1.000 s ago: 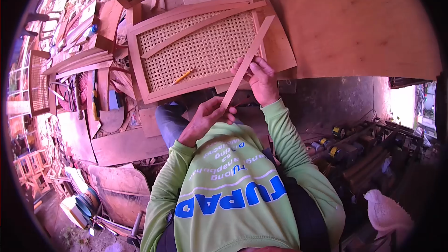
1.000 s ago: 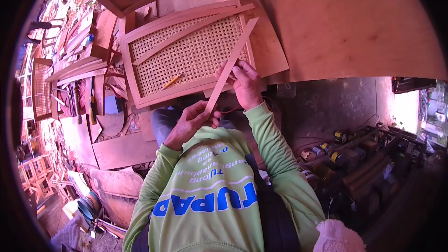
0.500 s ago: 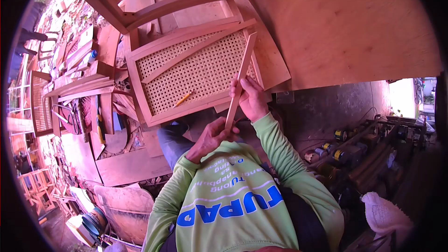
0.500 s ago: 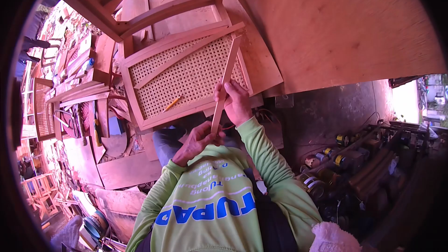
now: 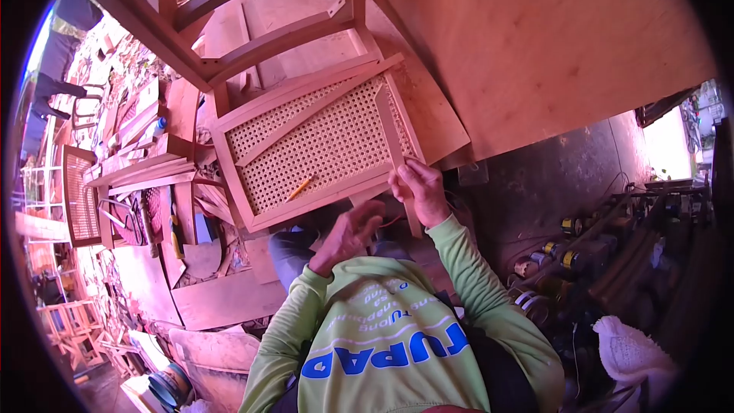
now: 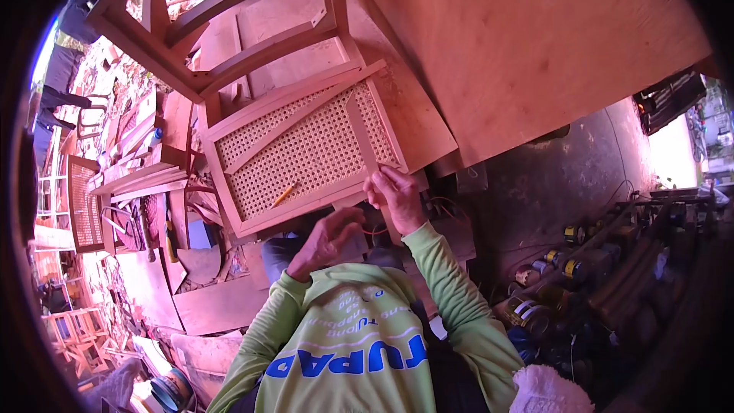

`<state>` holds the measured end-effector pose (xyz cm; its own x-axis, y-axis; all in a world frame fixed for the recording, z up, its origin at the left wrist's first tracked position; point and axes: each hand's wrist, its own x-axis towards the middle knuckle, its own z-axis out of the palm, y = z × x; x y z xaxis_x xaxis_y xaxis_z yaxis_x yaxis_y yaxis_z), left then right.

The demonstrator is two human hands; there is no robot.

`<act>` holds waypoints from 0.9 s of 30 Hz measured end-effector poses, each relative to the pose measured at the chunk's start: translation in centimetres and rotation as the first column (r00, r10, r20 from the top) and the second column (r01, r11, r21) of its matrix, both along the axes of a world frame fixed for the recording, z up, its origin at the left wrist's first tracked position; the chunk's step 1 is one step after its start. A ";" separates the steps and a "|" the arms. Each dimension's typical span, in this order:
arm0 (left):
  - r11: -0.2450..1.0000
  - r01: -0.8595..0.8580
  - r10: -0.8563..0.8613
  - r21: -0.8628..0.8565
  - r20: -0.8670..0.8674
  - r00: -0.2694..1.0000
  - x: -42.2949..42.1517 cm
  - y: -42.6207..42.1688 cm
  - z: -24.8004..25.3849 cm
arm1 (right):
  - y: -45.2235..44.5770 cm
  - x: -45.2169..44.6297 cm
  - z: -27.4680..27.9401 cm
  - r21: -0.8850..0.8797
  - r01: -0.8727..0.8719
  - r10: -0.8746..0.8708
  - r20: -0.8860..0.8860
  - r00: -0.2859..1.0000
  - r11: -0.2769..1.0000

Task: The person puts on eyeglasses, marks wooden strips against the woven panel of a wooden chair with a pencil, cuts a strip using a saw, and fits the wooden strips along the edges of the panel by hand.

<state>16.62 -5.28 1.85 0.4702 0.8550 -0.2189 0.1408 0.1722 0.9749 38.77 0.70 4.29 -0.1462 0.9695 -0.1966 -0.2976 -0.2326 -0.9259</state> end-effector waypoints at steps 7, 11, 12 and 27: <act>0.934 -0.338 0.355 -0.111 0.205 0.912 -1.1 6.3 3.9 | -1.5 1.9 0.0 -0.057 -0.141 0.147 0.134 0.980 0.988; 0.935 -0.336 0.356 -0.118 0.263 0.897 -0.8 7.4 3.7 | -2.0 2.1 -0.1 -0.038 -0.214 0.217 0.237 0.947 0.976; 0.940 -0.319 0.340 -0.119 0.281 0.898 -0.7 7.5 3.4 | -2.3 2.0 -0.2 -0.033 -0.225 0.226 0.249 0.942 0.974; 0.944 -0.222 0.264 -0.244 0.155 0.952 0.1 4.7 1.2 | -0.8 2.4 -0.7 -0.214 -0.024 -0.020 -0.201 0.979 0.977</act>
